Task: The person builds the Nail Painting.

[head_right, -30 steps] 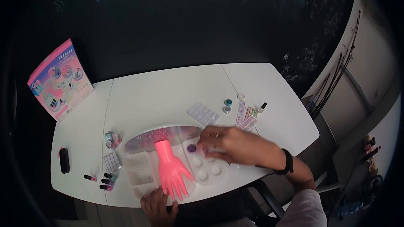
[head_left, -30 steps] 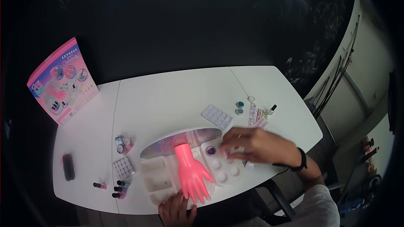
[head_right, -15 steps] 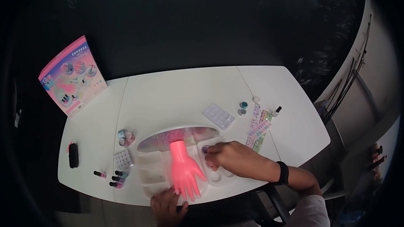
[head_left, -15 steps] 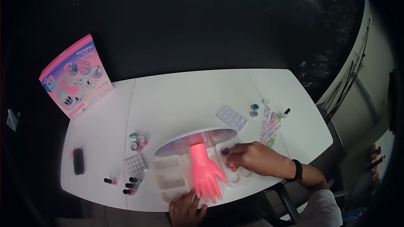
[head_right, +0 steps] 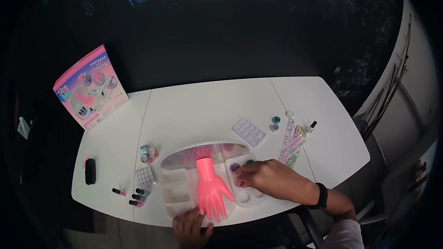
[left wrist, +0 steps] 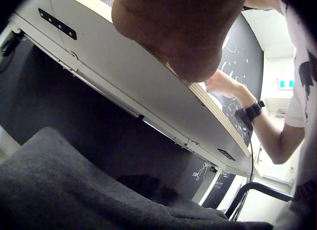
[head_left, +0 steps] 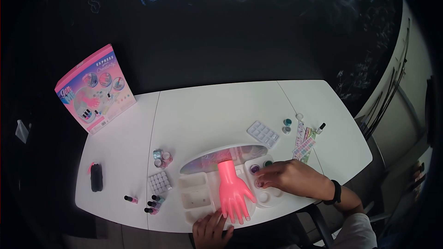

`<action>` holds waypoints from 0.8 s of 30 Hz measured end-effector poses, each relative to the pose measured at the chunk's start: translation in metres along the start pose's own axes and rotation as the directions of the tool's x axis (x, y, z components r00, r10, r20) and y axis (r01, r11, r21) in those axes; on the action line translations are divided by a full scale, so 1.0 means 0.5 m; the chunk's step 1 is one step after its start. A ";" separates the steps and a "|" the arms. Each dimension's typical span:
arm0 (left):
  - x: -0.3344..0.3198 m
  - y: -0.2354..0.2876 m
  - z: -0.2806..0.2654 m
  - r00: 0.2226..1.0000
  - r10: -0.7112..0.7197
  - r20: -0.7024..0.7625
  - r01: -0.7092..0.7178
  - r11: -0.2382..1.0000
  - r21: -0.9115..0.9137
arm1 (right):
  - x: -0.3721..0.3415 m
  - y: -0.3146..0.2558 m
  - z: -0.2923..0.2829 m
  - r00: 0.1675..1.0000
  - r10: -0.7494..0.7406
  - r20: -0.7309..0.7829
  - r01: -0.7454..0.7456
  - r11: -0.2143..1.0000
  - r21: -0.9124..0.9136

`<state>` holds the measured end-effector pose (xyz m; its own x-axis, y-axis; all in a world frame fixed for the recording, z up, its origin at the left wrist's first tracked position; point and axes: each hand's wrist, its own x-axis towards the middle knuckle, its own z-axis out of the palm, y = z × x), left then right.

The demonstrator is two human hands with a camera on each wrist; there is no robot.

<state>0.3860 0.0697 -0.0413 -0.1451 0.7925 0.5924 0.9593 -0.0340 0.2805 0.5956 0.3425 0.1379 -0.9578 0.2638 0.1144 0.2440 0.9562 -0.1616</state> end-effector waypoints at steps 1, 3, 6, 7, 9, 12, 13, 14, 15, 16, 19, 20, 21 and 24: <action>0.000 0.000 -0.001 1.000 -0.002 0.004 0.002 1.000 -0.009 | 0.003 -0.004 -0.012 1.000 0.028 -0.005 -0.028 0.999 0.043; -0.001 0.001 -0.001 1.000 -0.001 0.007 0.001 1.000 -0.006 | 0.003 -0.003 -0.034 0.998 0.056 -0.007 -0.055 0.995 0.088; -0.001 0.000 -0.003 1.000 -0.006 0.015 0.006 1.000 0.001 | -0.010 0.022 -0.072 0.972 0.187 -0.143 -0.160 0.971 0.177; -0.001 0.000 -0.003 1.000 -0.003 0.018 0.003 1.000 -0.008 | -0.012 0.033 -0.087 0.963 0.211 -0.168 -0.180 0.966 0.183; -0.001 0.000 -0.002 1.000 -0.008 0.014 0.009 1.000 -0.014 | -0.020 0.062 -0.099 0.927 0.261 -0.271 -0.238 0.964 0.117; 0.004 0.003 -0.011 1.000 -0.009 0.026 0.009 1.000 -0.014 | -0.030 0.087 -0.134 0.841 0.460 -0.284 -0.455 0.886 0.087; 0.007 0.002 -0.014 0.999 -0.011 0.037 0.011 1.000 0.008 | -0.039 0.104 -0.139 0.828 0.487 -0.278 -0.489 0.870 0.069; 0.004 -0.002 -0.007 1.000 0.008 0.000 -0.008 1.000 -0.003 | -0.044 0.132 -0.137 0.796 0.500 -0.340 -0.526 0.850 0.018; 0.004 -0.002 -0.006 1.000 0.024 0.000 -0.024 0.999 -0.042 | -0.053 0.159 -0.132 0.765 0.504 -0.401 -0.562 0.827 -0.031; 0.005 -0.002 -0.010 1.000 0.011 0.016 -0.010 0.999 -0.032 | -0.062 0.183 -0.128 0.753 0.521 -0.402 -0.587 0.808 -0.050; 0.004 -0.002 -0.012 1.000 0.004 0.026 -0.004 1.000 -0.017 | -0.074 0.253 -0.103 0.732 0.546 -0.406 -0.628 0.773 -0.093; 0.003 -0.004 -0.013 0.999 0.001 0.039 -0.001 1.000 -0.014 | -0.076 0.272 -0.089 0.746 0.553 -0.371 -0.623 0.776 -0.096; 0.003 -0.005 -0.013 0.999 -0.004 0.053 0.004 1.000 -0.008 | -0.075 0.285 -0.080 0.759 0.558 -0.335 -0.617 0.781 -0.096; 0.005 -0.005 -0.012 1.000 0.004 0.030 -0.004 1.000 -0.009 | -0.059 0.322 -0.042 0.778 0.571 -0.262 -0.602 0.797 -0.050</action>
<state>0.3819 0.0681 -0.0363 -0.1342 0.8103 0.5705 0.9577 -0.0420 0.2848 0.6663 0.4913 0.1288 -0.5662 0.7844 0.2532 0.7785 0.6099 -0.1485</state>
